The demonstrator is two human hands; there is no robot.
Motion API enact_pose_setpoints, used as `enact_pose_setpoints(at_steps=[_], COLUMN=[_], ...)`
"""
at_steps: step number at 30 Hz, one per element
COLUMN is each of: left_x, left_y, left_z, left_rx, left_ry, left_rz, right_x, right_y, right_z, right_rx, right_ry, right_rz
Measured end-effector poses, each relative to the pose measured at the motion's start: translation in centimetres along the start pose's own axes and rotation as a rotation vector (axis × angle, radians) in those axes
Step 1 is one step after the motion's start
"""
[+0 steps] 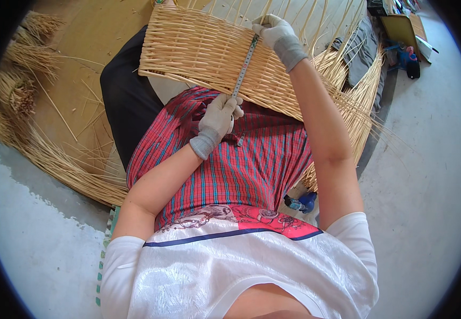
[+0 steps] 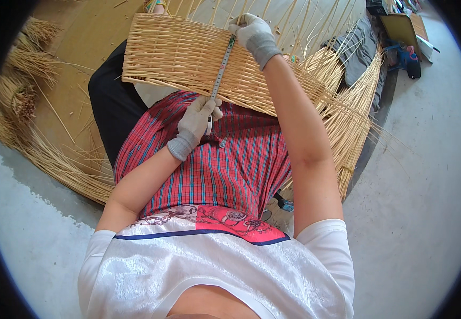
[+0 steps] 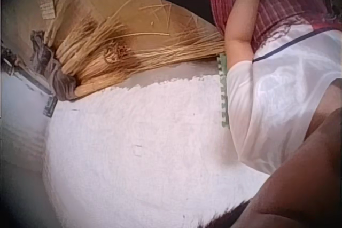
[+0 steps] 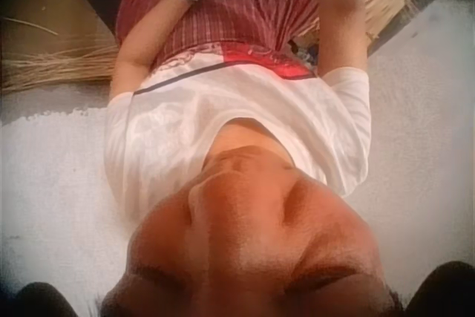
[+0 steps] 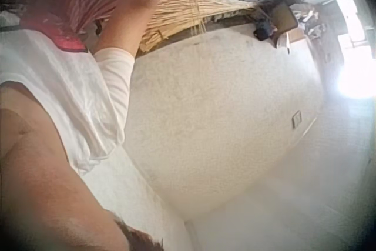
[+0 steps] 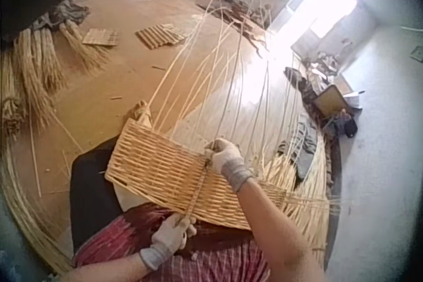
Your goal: Weaving a basket using dried reeds, measuring with a tape, and trimming with shears.
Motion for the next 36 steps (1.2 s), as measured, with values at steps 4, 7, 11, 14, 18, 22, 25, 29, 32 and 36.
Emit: enact_pose_setpoints(at_steps=[4, 7, 11, 14, 18, 22, 25, 29, 32, 36], left_x=[0.8, 1.2, 1.6, 2.2, 2.8, 3.1, 3.4, 3.5, 3.3, 3.3], left_y=[-0.5, -0.9, -2.7, -3.3, -3.5, -3.8, -3.7, -3.8, -3.7, -3.8], left_z=[0.4, 0.5, 0.4, 0.9, 1.3, 1.4, 1.5, 1.5, 1.3, 1.2], left_rx=[-0.022, -0.017, 0.046, 0.063, 0.089, 0.094, 0.084, 0.078, 0.074, 0.080], left_ry=[-0.059, -0.076, 0.043, 0.054, 0.040, 0.010, 0.025, 0.003, 0.017, 0.001], left_rz=[-0.037, -0.045, 0.018, -0.001, -0.011, -0.059, -0.060, -0.097, -0.078, -0.087], right_x=[-1.9, -0.8, -1.9, -1.5, -3.2, -4.1, -4.0, -3.6, -3.4, -3.7], right_y=[-0.9, -0.3, 1.5, 2.2, 3.1, 3.1, 3.2, 2.9, 2.9, 2.5], right_z=[0.1, -2.2, -3.8, -4.6, -3.7, -2.9, -2.2, -2.4, -2.7, -1.9], right_rx=[-0.158, -0.133, -0.178, -0.392, -0.166, -0.202, -0.142, -0.130, -0.023, 0.063], right_ry=[0.249, 0.079, 0.092, 0.241, 0.105, -0.008, -0.037, -0.047, -0.155, -0.052], right_rz=[0.137, 0.092, -0.042, -0.498, -0.151, 0.019, -0.032, -0.059, 0.129, 0.239])
Point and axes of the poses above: each hand's wrist, its own z-axis towards the middle knuckle, its own y-axis out of the back of the hand, x = y × z, the point moved 3 cm from there along z, towards the middle knuckle, and after that the axes turned 1 degree about z, right-handed, at the moved point
